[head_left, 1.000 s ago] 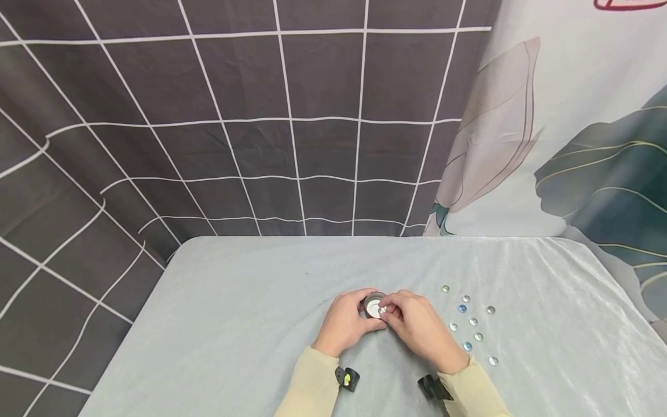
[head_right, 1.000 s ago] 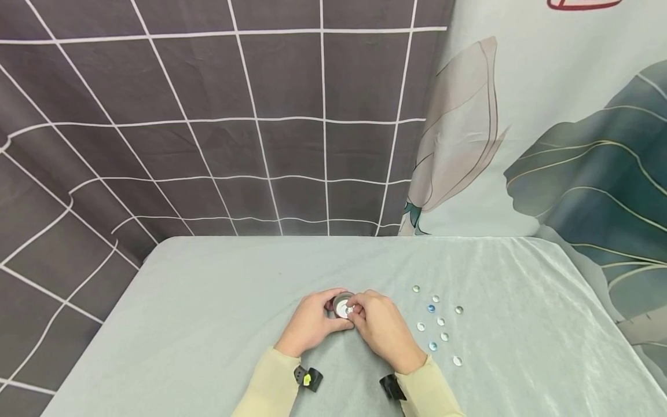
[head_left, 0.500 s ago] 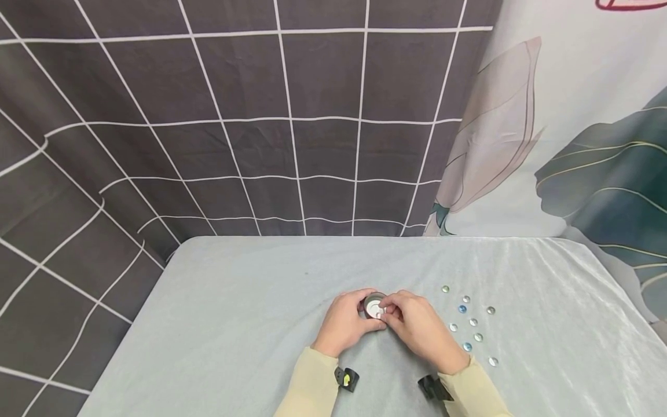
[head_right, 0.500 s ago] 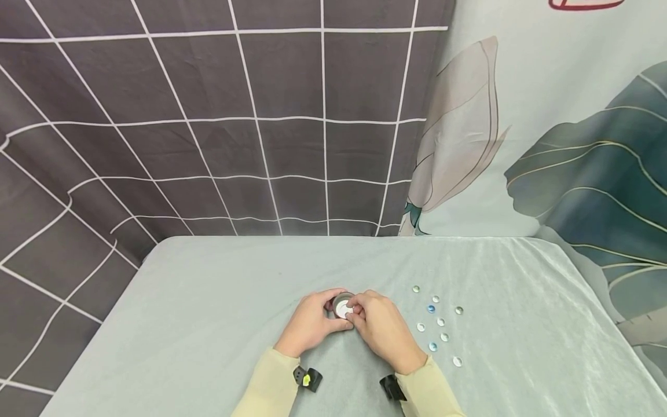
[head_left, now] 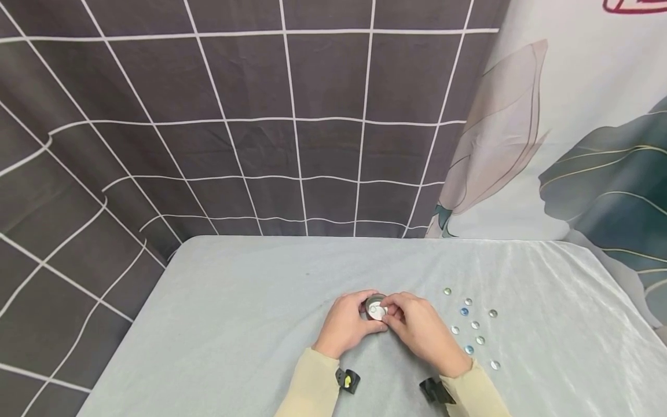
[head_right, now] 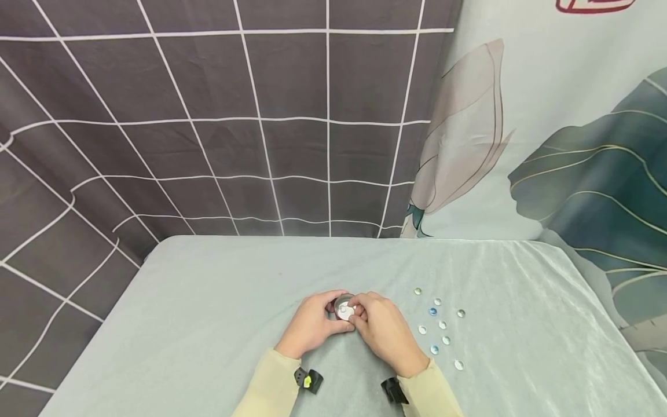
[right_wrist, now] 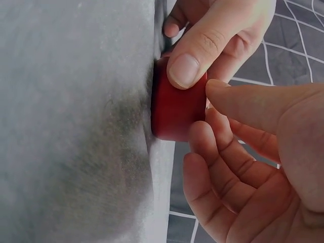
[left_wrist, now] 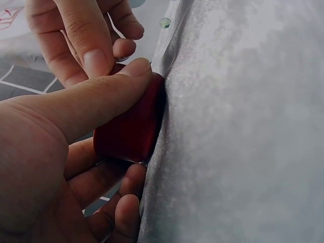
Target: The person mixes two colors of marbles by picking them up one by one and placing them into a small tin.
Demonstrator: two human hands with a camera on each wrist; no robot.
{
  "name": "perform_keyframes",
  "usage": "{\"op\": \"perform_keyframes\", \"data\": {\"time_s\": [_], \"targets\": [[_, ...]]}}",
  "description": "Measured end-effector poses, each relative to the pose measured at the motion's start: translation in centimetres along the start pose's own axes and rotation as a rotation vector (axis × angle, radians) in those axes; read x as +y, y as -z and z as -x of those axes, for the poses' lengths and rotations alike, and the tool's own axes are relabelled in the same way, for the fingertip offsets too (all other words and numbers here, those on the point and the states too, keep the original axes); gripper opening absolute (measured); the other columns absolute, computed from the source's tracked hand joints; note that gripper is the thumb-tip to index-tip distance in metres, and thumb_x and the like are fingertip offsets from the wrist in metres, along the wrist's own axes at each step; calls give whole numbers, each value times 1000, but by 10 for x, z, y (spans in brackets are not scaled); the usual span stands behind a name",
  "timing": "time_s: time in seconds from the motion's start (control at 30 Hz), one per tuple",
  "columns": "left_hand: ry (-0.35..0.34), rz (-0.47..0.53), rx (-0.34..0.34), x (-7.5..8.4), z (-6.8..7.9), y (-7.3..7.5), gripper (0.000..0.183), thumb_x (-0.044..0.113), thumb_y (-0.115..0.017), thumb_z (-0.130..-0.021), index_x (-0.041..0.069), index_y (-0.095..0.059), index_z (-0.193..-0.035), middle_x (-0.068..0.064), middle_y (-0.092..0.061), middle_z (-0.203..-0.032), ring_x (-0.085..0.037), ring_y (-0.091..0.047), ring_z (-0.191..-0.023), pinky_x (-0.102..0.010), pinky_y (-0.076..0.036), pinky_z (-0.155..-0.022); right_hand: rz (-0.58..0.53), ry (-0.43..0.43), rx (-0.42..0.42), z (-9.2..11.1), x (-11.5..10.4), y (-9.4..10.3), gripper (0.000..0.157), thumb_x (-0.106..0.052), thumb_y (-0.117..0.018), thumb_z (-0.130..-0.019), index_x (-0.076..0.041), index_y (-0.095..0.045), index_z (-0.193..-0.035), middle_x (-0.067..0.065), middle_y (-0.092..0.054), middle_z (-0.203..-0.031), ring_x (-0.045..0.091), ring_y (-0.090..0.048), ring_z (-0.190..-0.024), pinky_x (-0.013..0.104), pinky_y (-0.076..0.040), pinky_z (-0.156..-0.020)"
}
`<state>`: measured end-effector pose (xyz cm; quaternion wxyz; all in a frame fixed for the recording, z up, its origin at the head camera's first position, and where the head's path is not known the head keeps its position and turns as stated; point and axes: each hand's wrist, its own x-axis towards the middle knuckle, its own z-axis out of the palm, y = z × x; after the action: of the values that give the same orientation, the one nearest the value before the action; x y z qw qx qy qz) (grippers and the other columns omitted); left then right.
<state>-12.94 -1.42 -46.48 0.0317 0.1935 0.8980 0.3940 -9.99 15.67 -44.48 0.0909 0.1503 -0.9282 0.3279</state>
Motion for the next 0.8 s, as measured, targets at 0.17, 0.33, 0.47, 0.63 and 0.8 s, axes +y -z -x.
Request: {"op": "perform_keyframes", "data": {"time_s": [0.17, 0.33, 0.47, 0.63, 0.8], "targets": [[1, -6, -3, 0, 0, 0, 52, 30, -90, -74, 18, -72, -121, 6, -72, -107, -6, -59, -88, -30, -48, -83, -3, -1, -1, 0, 1, 0, 20, 0, -82, -78, -8, -72, -93, -12, -57, -77, -2, -53, -68, 23, -50, -63], [6, -7, -11, 1, 0, 1, 52, 30, -90, -74, 18, -72, -121, 7, -72, -104, -5, -57, -84, -28, -47, -80, -9, 1, 9, 0, 2, 1, 22, 1, -83, -76, -7, -72, -94, -11, -59, -78, -1, -54, -68, 23, -50, -63], [19, -1, -17, 2, 0, 2, 52, 30, -90, -74, 18, -72, -121, 7, -71, -101, -5, -54, -81, -27, -46, -78, -4, -3, 30, -1, 3, 1, 23, 1, -84, -75, -8, -72, -93, -11, -59, -77, -1, -55, -68, 22, -50, -63], [26, 4, -17, 3, 0, 1, 54, 29, -91, -73, 17, -72, -122, 6, -72, -103, -5, -56, -83, -28, -47, -79, 11, -16, 47, -2, 4, 3, 22, -1, -84, -75, -9, -73, -92, -11, -59, -77, -2, -55, -68, 23, -51, -64], [27, 5, -17, 1, 0, 1, 55, 30, -91, -73, 17, -72, -123, 5, -72, -105, -5, -56, -84, -28, -47, -79, 11, -29, 38, -3, 3, 6, 21, -2, -83, -77, -9, -73, -93, -10, -60, -78, 0, -55, -68, 24, -51, -64]]}}
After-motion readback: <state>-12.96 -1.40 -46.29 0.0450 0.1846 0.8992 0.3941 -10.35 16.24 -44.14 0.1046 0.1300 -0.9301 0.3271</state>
